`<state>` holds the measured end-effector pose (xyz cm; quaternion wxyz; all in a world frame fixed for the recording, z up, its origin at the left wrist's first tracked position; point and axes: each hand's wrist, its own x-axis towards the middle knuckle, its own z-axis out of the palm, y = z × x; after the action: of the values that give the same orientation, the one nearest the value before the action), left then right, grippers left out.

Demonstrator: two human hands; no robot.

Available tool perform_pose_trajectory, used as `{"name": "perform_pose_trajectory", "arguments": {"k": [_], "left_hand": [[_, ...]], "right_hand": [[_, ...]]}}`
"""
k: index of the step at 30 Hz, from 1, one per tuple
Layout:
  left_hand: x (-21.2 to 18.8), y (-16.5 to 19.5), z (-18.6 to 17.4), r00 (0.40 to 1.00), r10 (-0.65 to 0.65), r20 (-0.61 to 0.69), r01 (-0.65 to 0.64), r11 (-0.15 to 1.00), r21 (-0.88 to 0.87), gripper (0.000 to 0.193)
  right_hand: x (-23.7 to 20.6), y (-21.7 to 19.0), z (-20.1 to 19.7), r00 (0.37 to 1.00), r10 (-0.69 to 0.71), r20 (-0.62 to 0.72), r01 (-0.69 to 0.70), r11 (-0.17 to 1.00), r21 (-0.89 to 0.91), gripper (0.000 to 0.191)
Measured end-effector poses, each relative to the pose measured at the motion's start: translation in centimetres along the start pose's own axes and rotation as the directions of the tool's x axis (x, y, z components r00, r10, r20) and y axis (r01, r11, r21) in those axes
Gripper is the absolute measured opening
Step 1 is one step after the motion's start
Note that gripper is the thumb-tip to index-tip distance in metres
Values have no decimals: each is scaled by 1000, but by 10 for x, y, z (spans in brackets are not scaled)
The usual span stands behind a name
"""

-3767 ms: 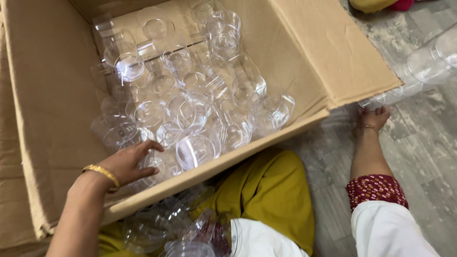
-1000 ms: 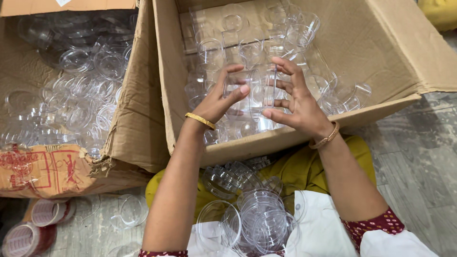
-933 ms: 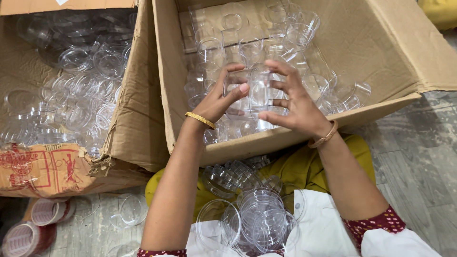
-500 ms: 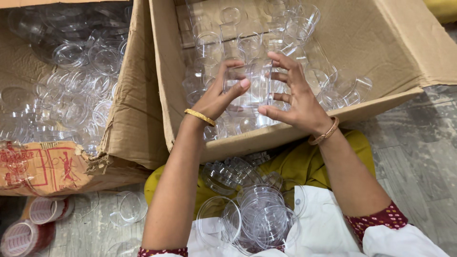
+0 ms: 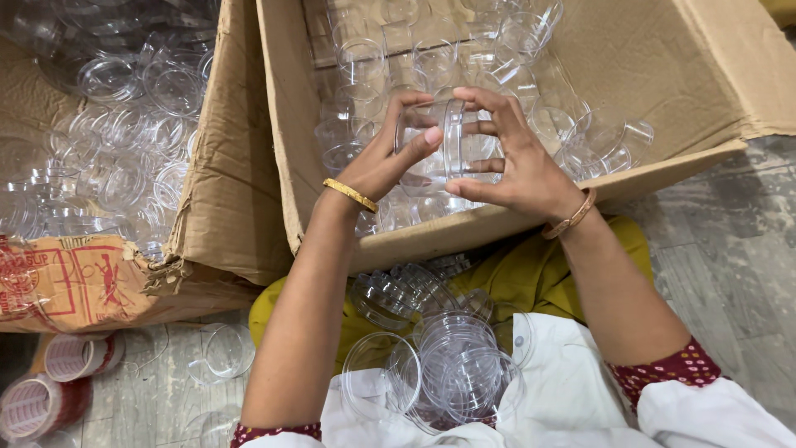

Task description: The person sits on the floor between open cardboard boxes filled with clear plastic cups and lids. They pick cups one at a time, nest them together into stacks, and place the finished stacks back into the boxes, occasionally repositioning boxes and gathering loose cups from the floor.

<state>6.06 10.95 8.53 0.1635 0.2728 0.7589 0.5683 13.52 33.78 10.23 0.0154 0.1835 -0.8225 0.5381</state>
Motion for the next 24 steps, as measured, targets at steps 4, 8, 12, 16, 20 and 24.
{"name": "perform_pose_trajectory", "arguments": {"k": [4,8,12,16,20,24], "left_hand": [[1,3,3,998,61,27,-62,997,34,84],[4,8,6,987,84,135,-66,989,-131,93],[35,4,1,977,77,197,-83,996,20,86],[72,-29,3,864,-370,341,-25,645,764,72],[81,-82,32,805,-465,370,-53,564,824,65],[83,-114,31,850,-389,354,-132,493,860,58]], "right_hand": [[2,-1,0,1000,18,1,-18,995,95,98],[-10,-8,-9,1000,8,18,-11,981,195,100],[-85,-15,-41,956,-99,-274,104,995,2,100],[-201,23,-96,748,107,-655,-147,989,-6,92],[-265,132,-137,538,396,-744,-745,636,-200,103],[-263,239,-128,283,730,-622,-957,174,-232,121]]}}
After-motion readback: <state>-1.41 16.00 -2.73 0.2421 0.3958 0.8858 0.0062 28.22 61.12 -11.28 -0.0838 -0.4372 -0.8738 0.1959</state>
